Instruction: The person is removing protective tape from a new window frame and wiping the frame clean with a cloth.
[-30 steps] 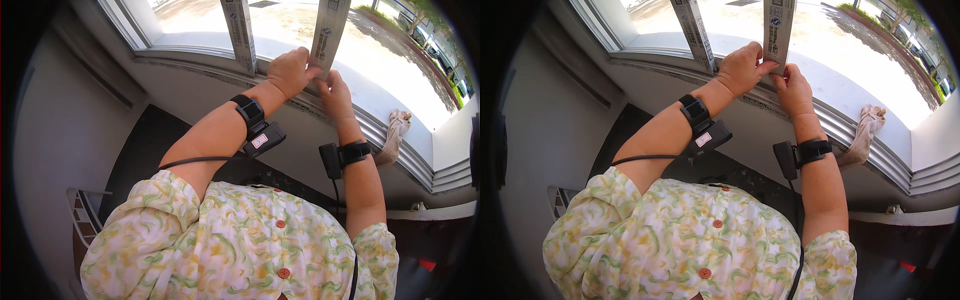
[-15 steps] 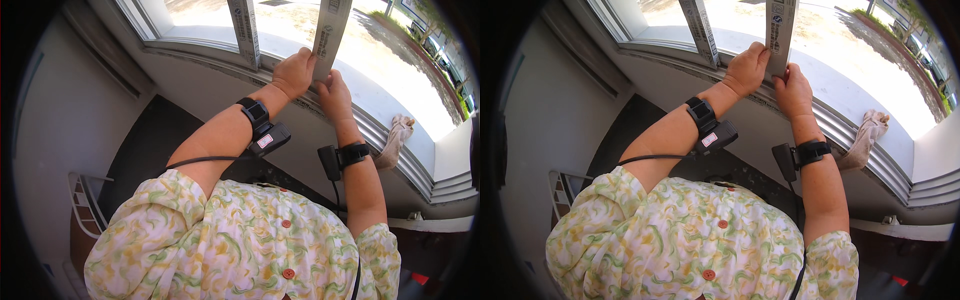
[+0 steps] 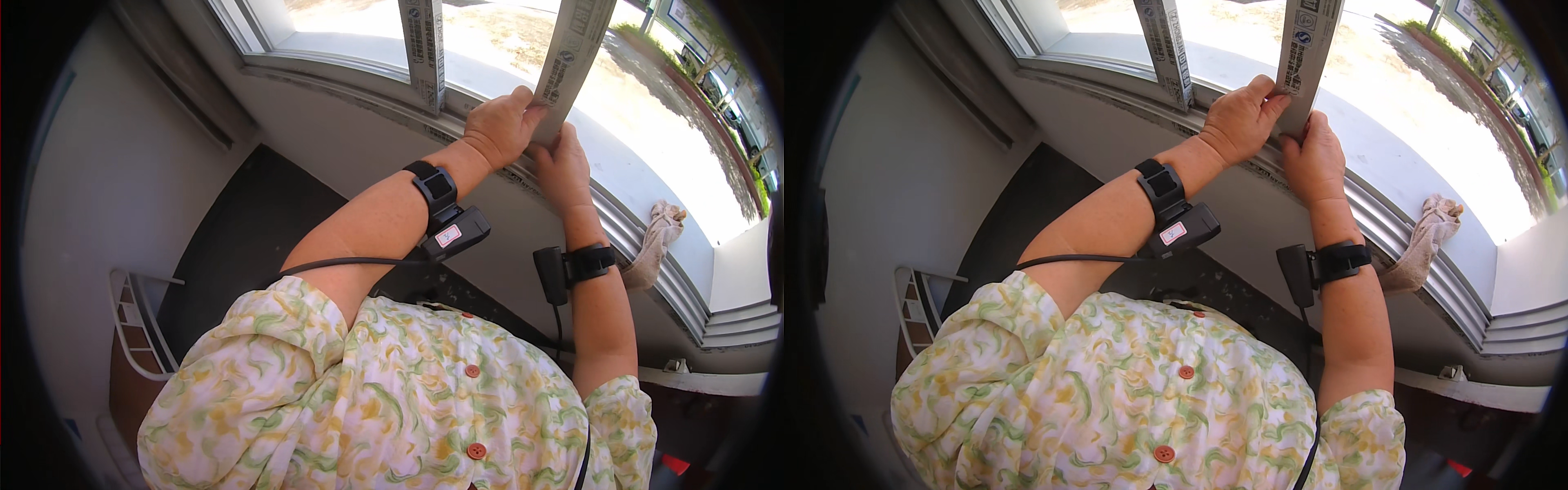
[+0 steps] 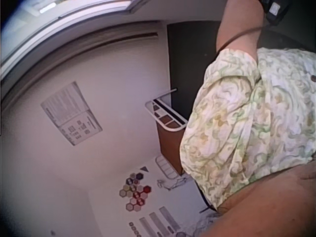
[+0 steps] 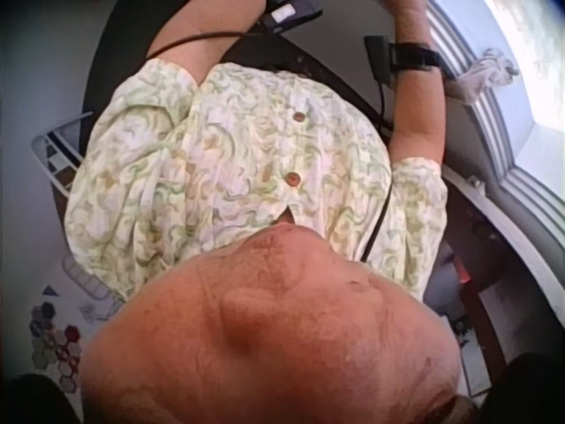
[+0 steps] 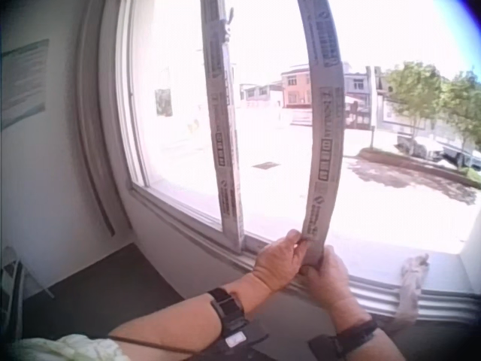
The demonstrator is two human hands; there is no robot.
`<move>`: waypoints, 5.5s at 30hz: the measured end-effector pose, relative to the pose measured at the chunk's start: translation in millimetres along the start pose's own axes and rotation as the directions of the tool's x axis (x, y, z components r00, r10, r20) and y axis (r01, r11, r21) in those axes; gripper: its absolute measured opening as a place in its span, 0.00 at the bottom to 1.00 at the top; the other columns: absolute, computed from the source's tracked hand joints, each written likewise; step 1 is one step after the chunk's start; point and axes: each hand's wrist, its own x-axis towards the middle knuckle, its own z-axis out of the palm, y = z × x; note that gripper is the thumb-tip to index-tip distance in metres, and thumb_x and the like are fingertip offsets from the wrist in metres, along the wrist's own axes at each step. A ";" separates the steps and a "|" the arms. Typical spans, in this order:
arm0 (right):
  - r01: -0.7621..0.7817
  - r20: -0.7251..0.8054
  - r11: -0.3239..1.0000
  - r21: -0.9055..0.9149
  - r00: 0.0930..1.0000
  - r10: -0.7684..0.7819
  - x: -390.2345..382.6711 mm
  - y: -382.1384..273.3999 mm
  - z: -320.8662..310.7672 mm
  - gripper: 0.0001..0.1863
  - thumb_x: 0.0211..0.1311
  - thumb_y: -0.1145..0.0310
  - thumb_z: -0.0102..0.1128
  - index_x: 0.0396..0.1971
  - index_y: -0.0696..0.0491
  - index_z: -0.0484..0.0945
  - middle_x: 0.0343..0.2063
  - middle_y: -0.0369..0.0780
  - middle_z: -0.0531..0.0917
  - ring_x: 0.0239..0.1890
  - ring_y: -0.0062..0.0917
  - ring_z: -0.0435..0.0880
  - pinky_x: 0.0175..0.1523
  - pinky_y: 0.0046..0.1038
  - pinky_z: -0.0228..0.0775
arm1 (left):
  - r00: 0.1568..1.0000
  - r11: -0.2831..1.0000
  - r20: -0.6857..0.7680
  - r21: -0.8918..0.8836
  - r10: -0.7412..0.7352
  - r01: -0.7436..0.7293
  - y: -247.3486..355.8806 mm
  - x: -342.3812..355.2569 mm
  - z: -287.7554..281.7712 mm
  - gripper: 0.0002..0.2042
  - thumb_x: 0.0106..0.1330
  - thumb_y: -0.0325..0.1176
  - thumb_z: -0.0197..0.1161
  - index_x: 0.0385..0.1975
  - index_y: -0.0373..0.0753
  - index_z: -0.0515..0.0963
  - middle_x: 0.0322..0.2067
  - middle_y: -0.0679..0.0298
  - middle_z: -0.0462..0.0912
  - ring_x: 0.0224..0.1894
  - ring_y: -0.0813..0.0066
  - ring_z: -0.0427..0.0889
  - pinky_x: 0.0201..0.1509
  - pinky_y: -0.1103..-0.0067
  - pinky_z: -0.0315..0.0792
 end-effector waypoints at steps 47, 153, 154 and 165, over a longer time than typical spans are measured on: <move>-0.004 -0.004 1.000 -0.015 1.000 0.004 -1.6 -2.1 -2.6 0.15 0.50 0.68 0.58 0.38 0.56 0.69 0.30 0.45 0.79 0.36 0.41 0.78 0.42 0.37 0.69 | 0.920 0.826 0.280 0.422 0.273 -0.374 -120.5 -18.4 -89.4 0.06 0.59 0.32 0.57 0.25 0.37 0.75 0.27 0.56 0.77 0.34 0.55 0.75 0.42 0.66 0.69; -0.032 0.008 0.999 -0.029 0.999 0.032 -0.2 -1.4 -2.1 0.17 0.49 0.67 0.57 0.39 0.57 0.69 0.31 0.46 0.80 0.37 0.41 0.78 0.43 0.37 0.69 | 0.895 0.707 0.407 0.577 0.184 -0.408 -109.9 -15.1 -95.7 0.09 0.61 0.36 0.57 0.25 0.37 0.72 0.28 0.57 0.76 0.32 0.57 0.77 0.36 0.68 0.73; -0.031 0.005 0.999 -0.031 0.999 0.032 0.0 -0.9 -1.7 0.17 0.49 0.67 0.57 0.39 0.57 0.69 0.31 0.46 0.80 0.37 0.41 0.78 0.43 0.37 0.69 | 0.889 0.701 0.404 0.569 0.217 -0.430 -110.4 -15.4 -95.8 0.09 0.61 0.35 0.57 0.25 0.37 0.72 0.27 0.57 0.76 0.31 0.57 0.77 0.35 0.68 0.73; -0.010 -0.001 1.000 -0.002 1.000 0.010 0.5 2.8 0.1 0.16 0.49 0.67 0.57 0.38 0.57 0.69 0.31 0.46 0.79 0.37 0.41 0.78 0.42 0.37 0.69 | 0.870 0.652 0.441 0.597 0.222 -0.468 -108.8 -15.2 -95.7 0.06 0.59 0.34 0.57 0.24 0.39 0.75 0.27 0.59 0.77 0.32 0.61 0.80 0.37 0.71 0.76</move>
